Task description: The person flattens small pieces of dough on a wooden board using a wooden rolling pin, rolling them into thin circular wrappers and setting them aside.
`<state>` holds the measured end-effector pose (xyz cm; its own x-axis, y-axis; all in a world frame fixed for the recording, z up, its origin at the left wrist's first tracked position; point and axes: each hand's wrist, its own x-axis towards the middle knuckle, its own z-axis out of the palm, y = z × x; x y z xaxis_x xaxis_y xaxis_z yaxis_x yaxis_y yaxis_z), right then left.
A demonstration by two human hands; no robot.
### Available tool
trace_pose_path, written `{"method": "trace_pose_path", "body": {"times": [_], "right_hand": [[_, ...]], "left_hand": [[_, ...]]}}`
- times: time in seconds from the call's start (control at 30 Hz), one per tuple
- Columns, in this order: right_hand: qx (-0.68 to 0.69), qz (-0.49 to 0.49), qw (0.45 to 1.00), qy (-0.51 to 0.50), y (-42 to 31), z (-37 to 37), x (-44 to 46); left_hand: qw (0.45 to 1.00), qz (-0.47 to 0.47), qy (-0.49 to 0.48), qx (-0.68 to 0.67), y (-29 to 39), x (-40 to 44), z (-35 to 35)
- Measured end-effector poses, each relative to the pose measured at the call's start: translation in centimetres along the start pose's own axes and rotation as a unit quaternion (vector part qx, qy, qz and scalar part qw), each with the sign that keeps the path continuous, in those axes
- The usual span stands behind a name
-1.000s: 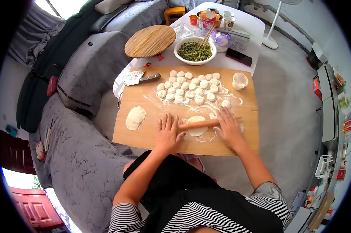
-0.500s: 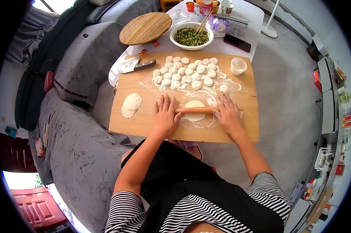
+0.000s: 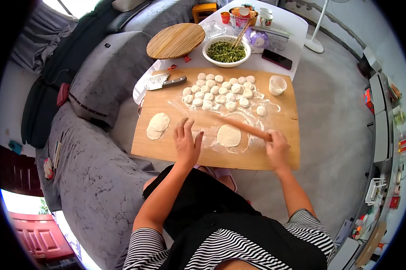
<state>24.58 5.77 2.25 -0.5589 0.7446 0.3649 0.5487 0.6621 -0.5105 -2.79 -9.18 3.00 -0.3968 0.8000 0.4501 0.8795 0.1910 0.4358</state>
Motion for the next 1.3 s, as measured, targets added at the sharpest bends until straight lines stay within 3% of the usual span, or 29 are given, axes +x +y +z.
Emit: {"method": "trace_pose_path", "body": {"times": [0.03,0.07,0.13,0.27,0.33,0.47,0.53,0.57,0.63,0.67,0.77,0.87,0.93,0.97,1.0,1.03,1.1,1.13,1.23,1.3], "right_hand": [[0.011,0.06,0.998,0.028,0.2,-0.1,0.6],[0.023,0.119,0.991,0.054,0.5,-0.2,1.1],[0.004,0.119,0.989,0.083,2.3,0.8,1.8],[0.001,0.112,0.985,0.134,5.4,3.8,1.9],[-0.001,0.118,0.985,0.127,4.7,3.4,2.2],[-0.006,0.126,0.985,0.119,5.2,3.3,2.0],[-0.016,0.144,0.983,0.114,4.5,3.0,2.1],[-0.027,0.159,0.981,0.107,4.1,2.7,2.0],[-0.025,0.162,0.98,0.111,3.8,2.4,2.1],[-0.022,0.157,0.981,0.111,3.7,2.4,2.1],[-0.041,0.143,0.982,0.114,4.2,2.8,2.1],[-0.038,0.15,0.981,0.115,4.2,2.7,2.1],[-0.031,0.155,0.98,0.118,3.8,2.4,2.2],[-0.024,0.152,0.981,0.118,3.6,2.3,2.2],[-0.026,0.155,0.98,0.118,3.6,2.3,2.2],[-0.032,0.149,0.981,0.118,3.6,2.2,2.3],[-0.038,0.143,0.982,0.118,3.7,2.2,2.4],[-0.04,0.143,0.982,0.117,3.9,2.4,2.4],[-0.046,0.14,0.983,0.11,3.9,2.4,2.2],[-0.052,0.14,0.983,0.108,4.0,2.3,2.3]], "left_hand": [[0.995,-0.051,0.05,-0.076,0.5,0.8,0.3],[0.997,-0.005,0.043,-0.06,1.1,1.9,1.5],[0.994,0.015,-0.07,-0.077,1.6,2.5,4.9],[0.997,-0.006,-0.077,0.01,4.4,4.9,7.1],[0.945,-0.157,-0.284,-0.04,4.7,6.4,7.0],[0.943,-0.145,-0.298,-0.005,4.4,6.4,7.7],[0.984,-0.053,-0.168,-0.043,4.4,5.6,7.8],[0.983,-0.047,-0.173,-0.042,4.2,5.6,7.8],[0.955,-0.162,-0.173,-0.18,3.7,5.5,6.8],[0.954,-0.159,-0.179,-0.179,3.3,5.4,6.2],[0.966,-0.137,-0.043,-0.215,1.1,5.8,4.2],[0.955,-0.165,0.058,-0.239,-3.8,6.0,1.7],[0.936,-0.231,0.087,-0.252,-7.8,5.6,-1.0],[0.964,-0.215,0.071,-0.14,-11.3,4.8,-1.8],[0.954,-0.298,0.015,-0.007,-10.3,4.9,-4.5],[0.955,-0.297,0.012,-0.009,-11.2,4.2,-4.8],[0.955,-0.139,0.076,0.25,-12.1,3.3,-5.0],[0.967,-0.184,0.008,0.175,-11.6,3.8,-4.6],[0.981,-0.018,-0.058,0.184,-9.7,5.6,-0.6],[0.983,0.011,-0.084,0.162,-7.9,7.2,1.8]]}}
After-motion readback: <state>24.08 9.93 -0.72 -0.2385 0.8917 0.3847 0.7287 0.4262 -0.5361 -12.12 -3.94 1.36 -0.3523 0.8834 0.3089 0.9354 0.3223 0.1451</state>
